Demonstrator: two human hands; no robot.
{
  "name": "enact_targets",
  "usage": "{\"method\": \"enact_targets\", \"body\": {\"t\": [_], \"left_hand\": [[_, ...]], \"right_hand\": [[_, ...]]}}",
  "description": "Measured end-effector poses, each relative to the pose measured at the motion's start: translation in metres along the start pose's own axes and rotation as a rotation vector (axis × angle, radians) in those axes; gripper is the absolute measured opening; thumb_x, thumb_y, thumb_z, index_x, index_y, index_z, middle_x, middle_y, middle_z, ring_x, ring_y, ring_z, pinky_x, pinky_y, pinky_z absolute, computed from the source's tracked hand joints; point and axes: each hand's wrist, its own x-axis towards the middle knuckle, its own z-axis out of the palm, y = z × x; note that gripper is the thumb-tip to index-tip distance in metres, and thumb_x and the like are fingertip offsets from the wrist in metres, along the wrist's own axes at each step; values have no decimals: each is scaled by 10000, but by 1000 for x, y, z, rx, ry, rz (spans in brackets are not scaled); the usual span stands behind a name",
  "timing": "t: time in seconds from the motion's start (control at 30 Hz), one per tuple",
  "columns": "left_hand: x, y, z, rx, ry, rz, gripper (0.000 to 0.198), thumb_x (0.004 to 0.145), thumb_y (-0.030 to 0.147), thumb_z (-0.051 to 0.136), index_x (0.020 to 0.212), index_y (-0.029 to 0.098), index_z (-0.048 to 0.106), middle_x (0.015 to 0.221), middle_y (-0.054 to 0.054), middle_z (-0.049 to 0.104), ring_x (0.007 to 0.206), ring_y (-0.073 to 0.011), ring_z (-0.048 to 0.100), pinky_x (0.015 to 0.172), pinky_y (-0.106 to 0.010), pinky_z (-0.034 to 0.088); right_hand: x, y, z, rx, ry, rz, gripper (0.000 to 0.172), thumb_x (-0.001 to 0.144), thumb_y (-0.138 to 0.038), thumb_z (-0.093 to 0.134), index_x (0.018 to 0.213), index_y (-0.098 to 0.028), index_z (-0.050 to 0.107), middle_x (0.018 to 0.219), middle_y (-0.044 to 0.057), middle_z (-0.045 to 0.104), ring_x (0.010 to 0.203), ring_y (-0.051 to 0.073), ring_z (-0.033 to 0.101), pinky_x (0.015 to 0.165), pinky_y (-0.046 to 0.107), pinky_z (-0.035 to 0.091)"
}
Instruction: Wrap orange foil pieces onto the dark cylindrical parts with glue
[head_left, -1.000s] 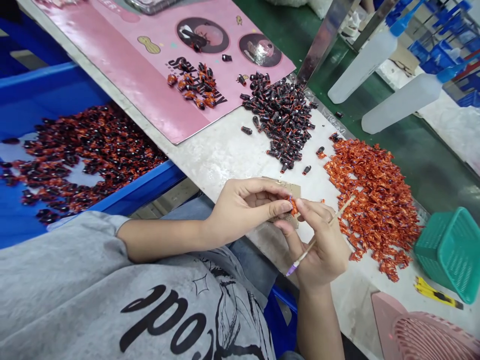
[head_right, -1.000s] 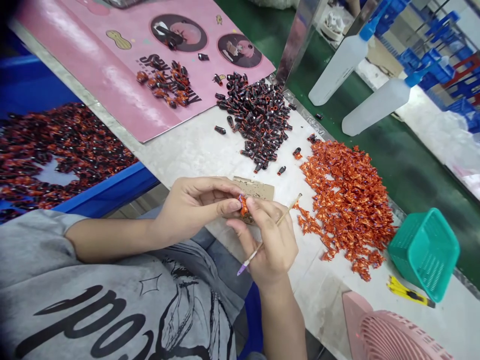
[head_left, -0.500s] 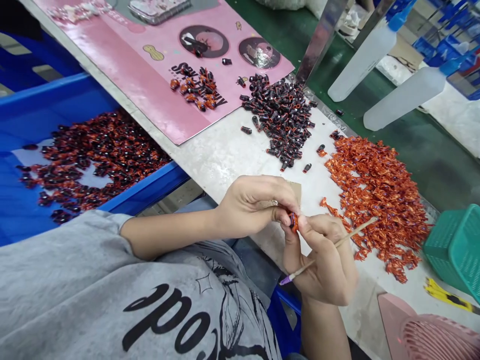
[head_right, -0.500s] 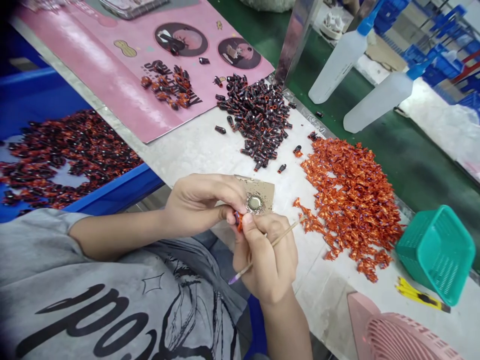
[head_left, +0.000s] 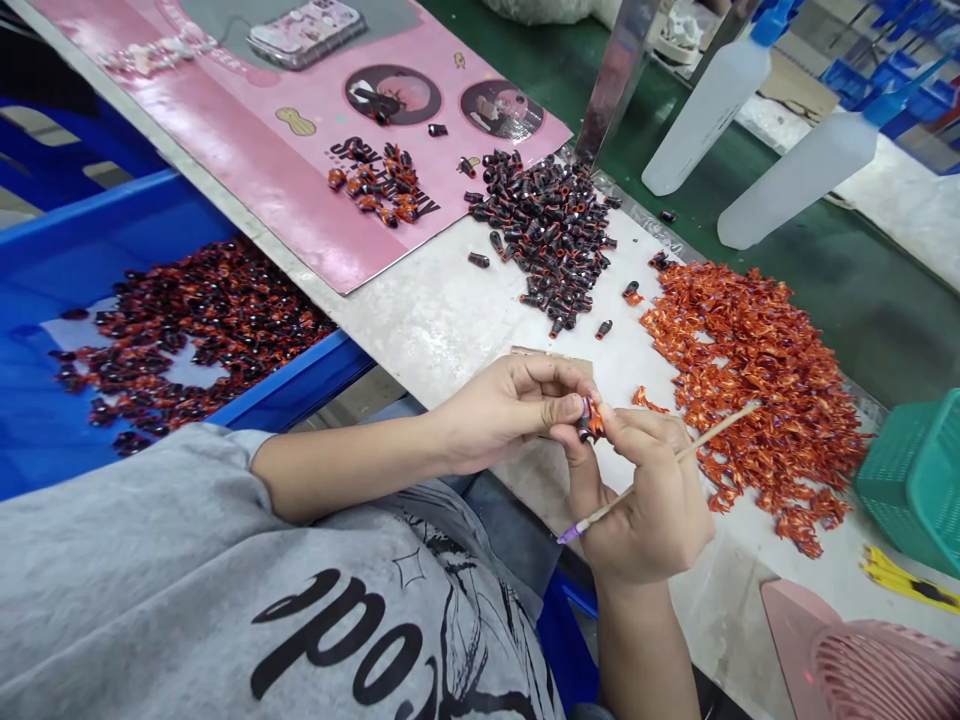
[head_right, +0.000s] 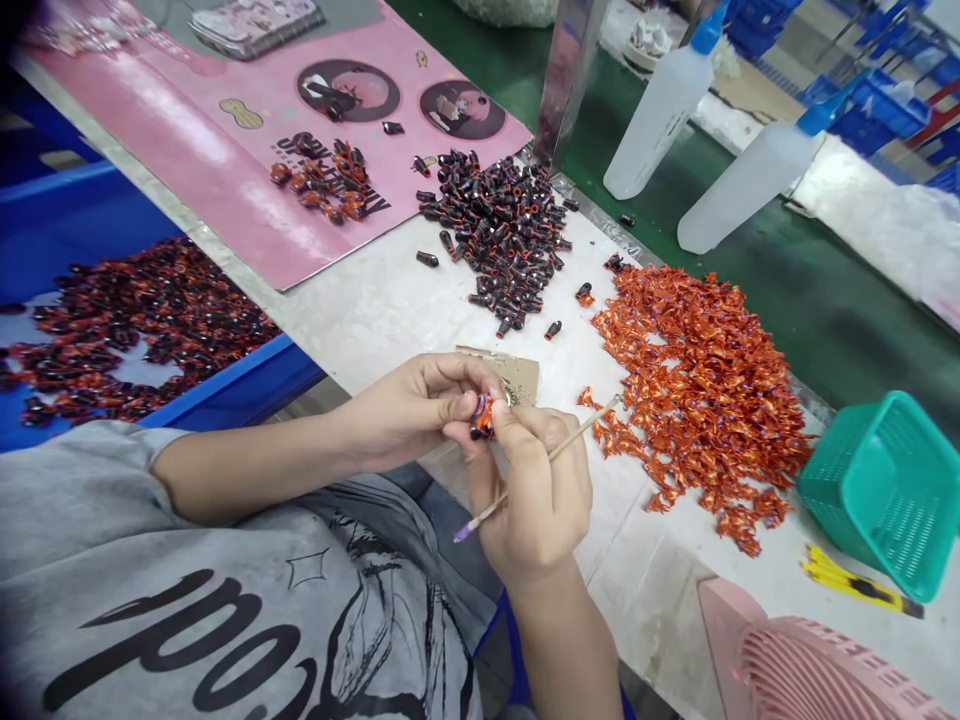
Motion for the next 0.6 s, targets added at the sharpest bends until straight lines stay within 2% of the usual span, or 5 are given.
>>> {"method": "enact_targets", "body": {"t": [0.2, 0.33, 0.47, 0.6], "left_hand": [[0, -1, 13, 331, -3, 401, 317, 740, 418, 859, 707, 147, 698, 692, -31, 660, 664, -130, 625, 629, -232, 517], [3, -2, 21, 398, -7, 579, 258, 833, 372, 787, 716, 160, 699, 678, -34, 675, 646, -120, 634, 630, -218, 521], [8, -1, 21, 420, -64, 677, 139, 845, 257, 781, 757, 170, 717, 701, -34, 704, 677, -115, 657, 652, -203, 522], [10, 4, 19, 477, -119, 664, 77, 832, 211, 786, 792, 173, 732, 762, -53, 731, 734, -133, 684, 676, -217, 526]], "right_hand": [[-3, -2, -6, 272, 8, 174, 157, 851, -131, 684, 937, -232, 600, 789, 7, 658, 696, 163, 633, 628, 318, 534], [0, 2, -10, 311, 21, 167, 172, 858, -104, 662, 966, -228, 612, 776, 1, 635, 715, 165, 620, 636, 327, 519], [3, 7, -13, 348, 27, 117, 218, 865, -66, 645, 1021, -218, 635, 786, 2, 643, 722, 157, 611, 629, 322, 516], [3, 12, -15, 386, 54, 108, 265, 841, -49, 684, 1063, -192, 662, 834, 19, 670, 767, 155, 625, 652, 317, 531]]}}
